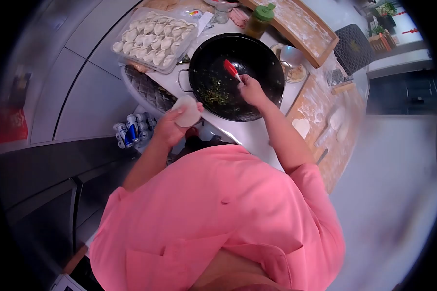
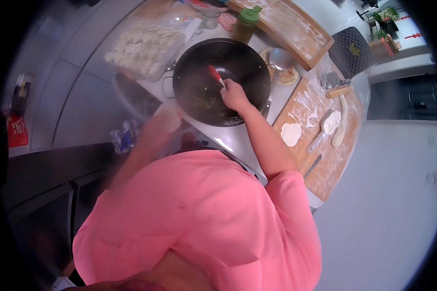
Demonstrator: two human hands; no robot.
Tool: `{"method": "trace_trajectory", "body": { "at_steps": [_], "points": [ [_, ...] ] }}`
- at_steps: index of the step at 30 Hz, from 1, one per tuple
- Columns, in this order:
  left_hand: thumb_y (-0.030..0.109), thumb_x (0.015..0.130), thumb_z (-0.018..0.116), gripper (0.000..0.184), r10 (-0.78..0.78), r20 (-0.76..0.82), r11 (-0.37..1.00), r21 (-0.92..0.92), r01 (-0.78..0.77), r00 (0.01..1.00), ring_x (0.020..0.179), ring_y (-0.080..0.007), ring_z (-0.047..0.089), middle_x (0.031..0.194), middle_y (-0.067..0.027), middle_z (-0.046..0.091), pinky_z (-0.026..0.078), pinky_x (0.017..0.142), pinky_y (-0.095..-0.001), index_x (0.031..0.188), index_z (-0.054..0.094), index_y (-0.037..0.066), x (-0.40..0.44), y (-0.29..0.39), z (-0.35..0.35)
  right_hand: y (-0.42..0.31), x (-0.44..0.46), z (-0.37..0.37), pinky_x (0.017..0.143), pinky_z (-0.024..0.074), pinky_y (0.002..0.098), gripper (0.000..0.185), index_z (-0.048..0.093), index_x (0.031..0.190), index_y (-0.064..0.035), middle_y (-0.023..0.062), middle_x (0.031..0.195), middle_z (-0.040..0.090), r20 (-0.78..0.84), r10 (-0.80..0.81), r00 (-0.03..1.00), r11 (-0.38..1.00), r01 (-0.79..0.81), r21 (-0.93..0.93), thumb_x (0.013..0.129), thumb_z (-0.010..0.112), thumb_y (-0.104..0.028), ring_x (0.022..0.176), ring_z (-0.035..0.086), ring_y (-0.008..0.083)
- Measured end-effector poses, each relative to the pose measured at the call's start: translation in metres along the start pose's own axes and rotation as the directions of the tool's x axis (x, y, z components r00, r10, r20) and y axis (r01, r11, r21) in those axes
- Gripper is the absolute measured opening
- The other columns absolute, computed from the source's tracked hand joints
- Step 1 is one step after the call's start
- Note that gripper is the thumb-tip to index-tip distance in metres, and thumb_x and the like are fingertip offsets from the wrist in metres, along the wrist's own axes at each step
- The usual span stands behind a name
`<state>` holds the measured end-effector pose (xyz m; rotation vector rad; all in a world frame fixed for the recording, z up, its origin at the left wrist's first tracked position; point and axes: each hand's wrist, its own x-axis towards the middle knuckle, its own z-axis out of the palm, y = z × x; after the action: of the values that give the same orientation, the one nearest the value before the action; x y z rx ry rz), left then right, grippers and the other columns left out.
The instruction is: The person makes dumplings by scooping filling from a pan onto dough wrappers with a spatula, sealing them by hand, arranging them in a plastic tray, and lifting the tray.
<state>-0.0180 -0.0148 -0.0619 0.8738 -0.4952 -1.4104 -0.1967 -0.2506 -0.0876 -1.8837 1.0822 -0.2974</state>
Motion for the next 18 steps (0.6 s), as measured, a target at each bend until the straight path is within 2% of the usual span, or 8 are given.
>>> {"method": "trace_trajectory", "body": {
  "at_steps": [2,3,4,7,9,10,12,18],
  "points": [
    [0.008,0.088,0.048,0.041,0.075,-0.040,0.995,0.071,-0.072,0.996,0.115,-0.0337,0.050,0.126,-0.0233,0.048,0.042,0.097,-0.0403,0.126,0.038,-0.005,-0.007,0.003,-0.016,0.001,0.018,0.003,0.082,0.0468,0.0427,0.028,0.059,0.106,-0.0026,0.0216,0.094,0.063,0.007,-0.096,0.995,0.935,0.093,-0.343,0.081,0.049,-0.011,0.093,0.060,0.0359],
    [0.008,0.088,0.047,0.040,-0.020,-0.181,0.939,-0.340,-0.043,0.983,0.116,-0.0338,0.050,0.125,-0.0231,0.048,0.042,0.097,-0.0406,0.126,0.039,-0.004,-0.009,0.004,-0.020,-0.001,0.024,0.003,0.082,0.0473,0.0424,0.030,0.059,0.107,-0.0039,0.0206,0.096,0.063,0.020,-0.144,0.989,0.857,0.135,-0.497,0.080,0.049,-0.009,0.094,0.060,0.0353],
    [0.008,0.089,0.047,0.039,-0.165,-0.264,0.717,-0.694,-0.068,0.950,0.116,-0.0339,0.049,0.124,-0.0229,0.049,0.042,0.097,-0.0410,0.125,0.040,-0.004,-0.009,0.007,-0.024,-0.004,0.030,0.005,0.082,0.0473,0.0424,0.030,0.059,0.107,-0.0039,0.0206,0.096,0.063,0.023,-0.147,0.989,0.855,0.139,-0.499,0.080,0.049,-0.009,0.094,0.060,0.0353],
    [0.011,0.089,0.046,0.038,-0.094,-0.308,0.804,-0.584,-0.110,0.947,0.115,-0.0338,0.049,0.123,-0.0222,0.051,0.042,0.097,-0.0413,0.124,0.042,-0.004,-0.016,0.014,-0.030,-0.016,0.038,0.009,0.080,0.0492,0.0407,0.031,0.060,0.108,-0.0067,0.0184,0.096,0.063,0.038,-0.161,0.986,0.755,0.147,-0.639,0.079,0.049,-0.008,0.093,0.061,0.0328],
    [0.012,0.089,0.046,0.038,-0.089,-0.319,0.816,-0.567,-0.115,0.944,0.115,-0.0337,0.050,0.123,-0.0219,0.051,0.042,0.096,-0.0417,0.124,0.042,-0.003,-0.019,0.016,-0.036,-0.025,0.032,0.009,0.077,0.0505,0.0403,0.031,0.063,0.105,-0.0111,0.0157,0.096,0.064,0.281,-0.140,0.949,0.627,0.305,-0.717,0.077,0.052,-0.008,0.089,0.063,0.0316],
    [0.013,0.089,0.046,0.038,-0.086,-0.328,0.826,-0.551,-0.117,0.941,0.114,-0.0336,0.050,0.123,-0.0216,0.051,0.043,0.096,-0.0420,0.124,0.043,-0.003,-0.019,0.016,-0.038,-0.032,0.028,0.003,0.077,0.0505,0.0403,0.031,0.063,0.105,-0.0111,0.0157,0.096,0.064,0.285,-0.141,0.948,0.623,0.308,-0.719,0.077,0.052,-0.008,0.089,0.063,0.0316],
    [0.014,0.089,0.046,0.038,-0.090,-0.351,0.829,-0.544,-0.125,0.932,0.112,-0.0332,0.051,0.122,-0.0214,0.052,0.043,0.094,-0.0422,0.124,0.043,-0.003,-0.019,0.012,-0.044,-0.051,0.019,-0.017,0.073,0.0512,0.0401,0.031,0.066,0.102,-0.0166,0.0128,0.093,0.065,0.553,-0.081,0.829,0.531,0.506,-0.680,0.075,0.053,-0.008,0.086,0.064,0.0302],
    [0.016,0.090,0.047,0.038,-0.143,-0.377,0.819,-0.564,-0.105,0.915,0.106,-0.0317,0.055,0.117,-0.0208,0.055,0.047,0.089,-0.0422,0.122,0.044,-0.003,-0.015,-0.005,-0.059,-0.085,0.058,-0.043,0.072,0.0513,0.0392,0.029,0.067,0.099,-0.0202,0.0099,0.086,0.066,0.385,-0.185,0.904,0.457,0.426,-0.781,0.074,0.056,-0.010,0.085,0.064,0.0287]
  ]
}}
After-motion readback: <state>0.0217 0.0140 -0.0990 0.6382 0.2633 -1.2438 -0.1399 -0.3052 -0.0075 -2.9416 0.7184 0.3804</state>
